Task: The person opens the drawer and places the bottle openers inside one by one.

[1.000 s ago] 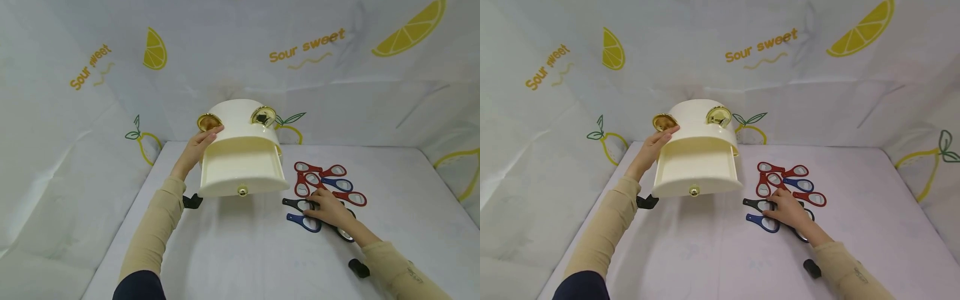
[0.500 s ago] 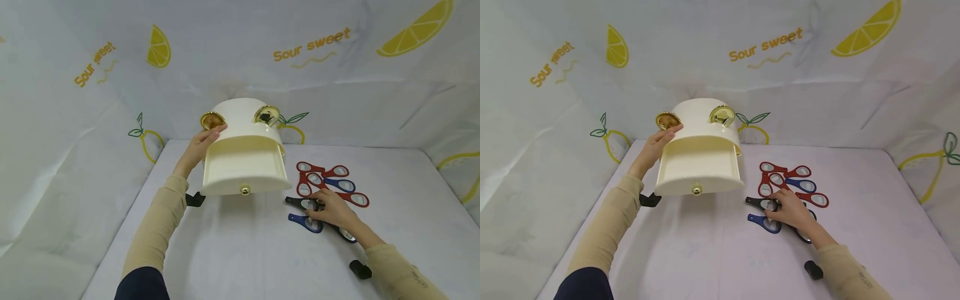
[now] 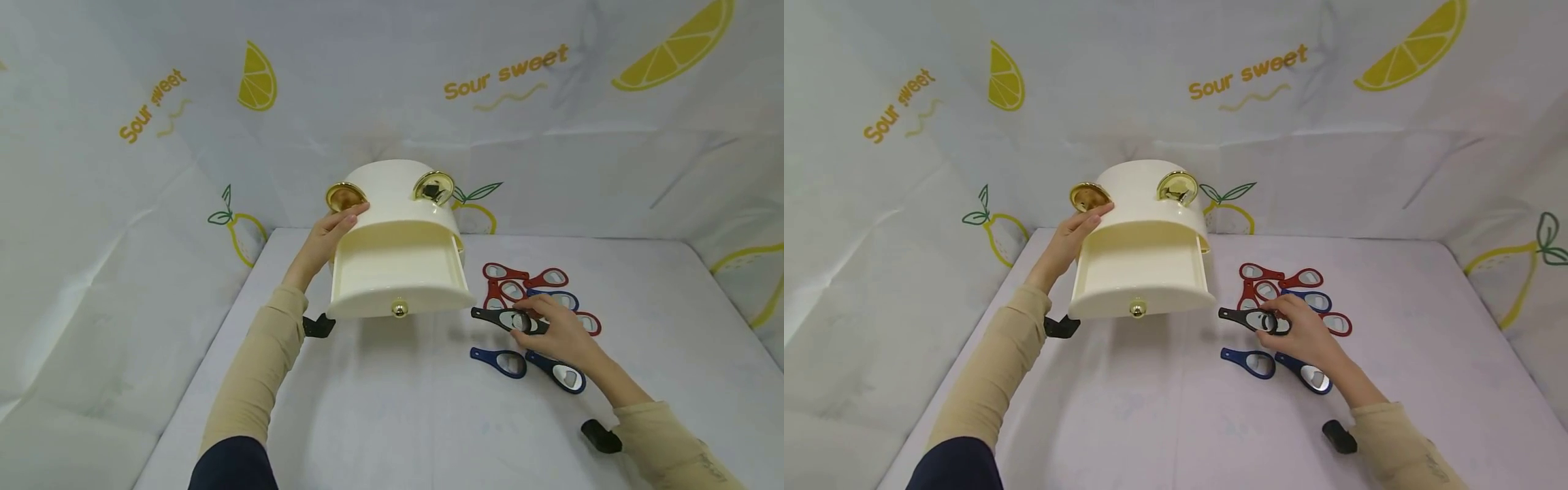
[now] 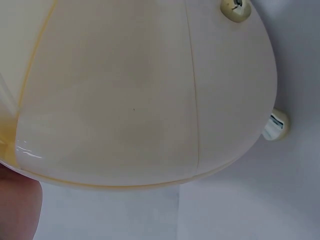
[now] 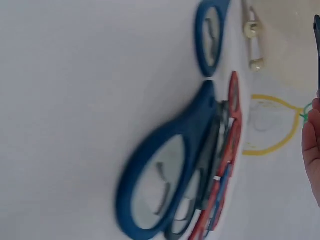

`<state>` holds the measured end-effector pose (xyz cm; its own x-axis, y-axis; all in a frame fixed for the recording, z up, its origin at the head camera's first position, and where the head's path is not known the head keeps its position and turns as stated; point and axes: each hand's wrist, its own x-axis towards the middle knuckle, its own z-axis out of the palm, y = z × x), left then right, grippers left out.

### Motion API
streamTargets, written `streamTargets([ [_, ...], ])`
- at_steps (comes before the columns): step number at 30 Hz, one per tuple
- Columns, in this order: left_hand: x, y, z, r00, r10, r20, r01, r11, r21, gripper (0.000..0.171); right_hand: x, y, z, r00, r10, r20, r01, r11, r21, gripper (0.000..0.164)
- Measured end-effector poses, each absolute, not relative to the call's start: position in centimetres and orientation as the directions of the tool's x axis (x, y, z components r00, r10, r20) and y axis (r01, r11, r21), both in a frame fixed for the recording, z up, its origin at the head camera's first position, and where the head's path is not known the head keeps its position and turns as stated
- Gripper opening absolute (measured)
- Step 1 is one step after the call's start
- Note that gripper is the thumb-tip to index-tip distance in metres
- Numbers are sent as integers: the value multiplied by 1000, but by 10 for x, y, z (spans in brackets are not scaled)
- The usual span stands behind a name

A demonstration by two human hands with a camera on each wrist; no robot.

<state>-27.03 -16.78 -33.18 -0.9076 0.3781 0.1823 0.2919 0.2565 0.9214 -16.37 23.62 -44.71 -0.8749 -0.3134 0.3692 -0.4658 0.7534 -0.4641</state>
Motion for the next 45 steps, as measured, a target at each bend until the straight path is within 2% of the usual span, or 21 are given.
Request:
streamTargets([
  [10, -270, -169, -333, -909, 377, 177, 287, 258, 923, 39, -168, 237, -405, -824, -249, 509, -524, 675, -519, 40],
  [16, -271, -169, -332, -910, 379, 167, 283, 273, 920, 39, -173, 230, -380, -846, -227, 482, -502, 641, -581, 37],
  [20, -272, -169, -331, -912, 376, 162, 279, 280, 919, 38, -178, 218, -366, -837, -244, 490, -524, 615, -589, 37],
  [30, -272, -168, -331, -913, 373, 164, 272, 260, 926, 38, -198, 177, -340, -748, -313, 585, -660, 442, -607, 41],
  [45, -272, -168, -332, -920, 359, 160, 271, 284, 920, 39, -220, 119, -329, -791, -356, 497, -608, 373, -700, 33],
])
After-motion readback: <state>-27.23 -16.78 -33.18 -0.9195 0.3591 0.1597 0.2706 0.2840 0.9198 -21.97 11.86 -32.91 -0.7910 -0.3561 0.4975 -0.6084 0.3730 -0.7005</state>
